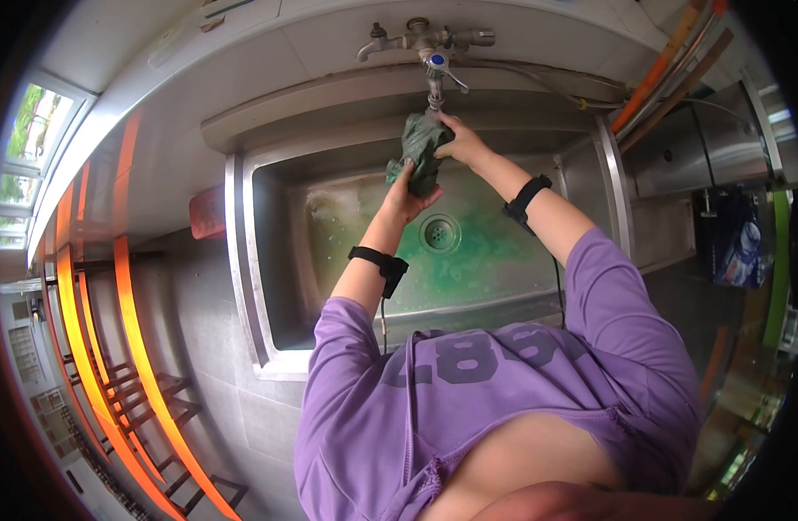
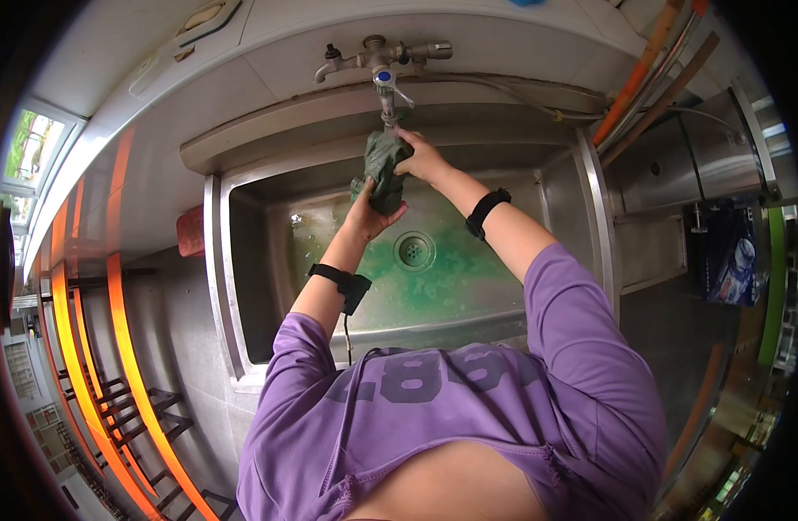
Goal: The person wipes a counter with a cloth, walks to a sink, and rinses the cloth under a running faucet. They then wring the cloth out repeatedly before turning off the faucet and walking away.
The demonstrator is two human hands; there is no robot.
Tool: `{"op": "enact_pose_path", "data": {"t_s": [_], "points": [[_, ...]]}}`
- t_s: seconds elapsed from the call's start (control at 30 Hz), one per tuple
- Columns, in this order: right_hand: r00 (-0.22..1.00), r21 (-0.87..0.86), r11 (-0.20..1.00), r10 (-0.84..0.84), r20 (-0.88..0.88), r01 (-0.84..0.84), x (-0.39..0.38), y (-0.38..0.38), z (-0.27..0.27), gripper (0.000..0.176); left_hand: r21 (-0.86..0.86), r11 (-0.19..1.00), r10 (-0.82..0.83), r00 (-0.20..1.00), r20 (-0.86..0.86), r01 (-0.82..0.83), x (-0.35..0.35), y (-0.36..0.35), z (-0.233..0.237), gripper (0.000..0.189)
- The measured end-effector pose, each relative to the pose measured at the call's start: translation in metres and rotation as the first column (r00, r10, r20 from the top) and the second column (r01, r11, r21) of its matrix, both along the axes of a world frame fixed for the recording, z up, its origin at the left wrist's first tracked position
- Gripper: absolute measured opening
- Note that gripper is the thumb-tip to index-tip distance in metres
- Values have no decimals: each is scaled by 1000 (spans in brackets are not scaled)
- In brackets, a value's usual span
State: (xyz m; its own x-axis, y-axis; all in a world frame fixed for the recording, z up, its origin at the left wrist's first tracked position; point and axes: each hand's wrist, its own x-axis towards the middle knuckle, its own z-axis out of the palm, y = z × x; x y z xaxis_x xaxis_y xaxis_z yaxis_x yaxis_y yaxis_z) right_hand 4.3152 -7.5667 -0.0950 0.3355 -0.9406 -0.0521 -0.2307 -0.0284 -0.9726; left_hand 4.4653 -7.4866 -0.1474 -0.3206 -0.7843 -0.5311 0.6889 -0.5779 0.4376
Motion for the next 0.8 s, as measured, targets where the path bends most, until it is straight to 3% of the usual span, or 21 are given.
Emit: {"op": "enact_pose_path", "data": {"t_s": [0.07, 0.17, 0.27, 0.37, 0.47, 0.57, 0.67, 0.77, 0.8], "points": [[992, -56, 991, 124, 26, -123, 0, 0, 9, 66, 3, 1000, 31, 999, 27, -31, 1, 0, -8, 56], [981, 56, 990, 120, 153, -129, -1, -5, 6, 61, 139, 990, 21, 998, -60, -13, 10, -5, -11, 54], [947, 207, 972, 41, 319, -112, -5, -10, 17, 55, 152, 988, -26, 994, -106, 42, 8, -7, -3, 55], [975, 130, 991, 2, 220, -32, -3, -6, 48, 50, 207, 968, -84, 961, -262, 141, 6, -8, 4, 56], [941, 126, 986, -140, 309, 105, 0, -7, 74, 52, 202, 946, -113, 838, -533, 256, 5, -6, 3, 60], [923, -188, 979, -3, 386, 81, -2, -3, 99, 59, 170, 946, -157, 846, -509, 278, 4, -6, 1, 61], [941, -265, 959, 181, 286, -104, -6, -4, 112, 65, 233, 924, -204, 906, -370, 303, 4, -6, 1, 62], [951, -292, 948, 197, 238, -124, -1, 3, 114, 71, 213, 927, -274, 945, -179, 309, -1, -5, 0, 61], [972, -381, 915, 193, 132, -130, 0, 3, 112, 73, 206, 929, -280, 947, -158, 309, -2, -5, -1, 61]]}}
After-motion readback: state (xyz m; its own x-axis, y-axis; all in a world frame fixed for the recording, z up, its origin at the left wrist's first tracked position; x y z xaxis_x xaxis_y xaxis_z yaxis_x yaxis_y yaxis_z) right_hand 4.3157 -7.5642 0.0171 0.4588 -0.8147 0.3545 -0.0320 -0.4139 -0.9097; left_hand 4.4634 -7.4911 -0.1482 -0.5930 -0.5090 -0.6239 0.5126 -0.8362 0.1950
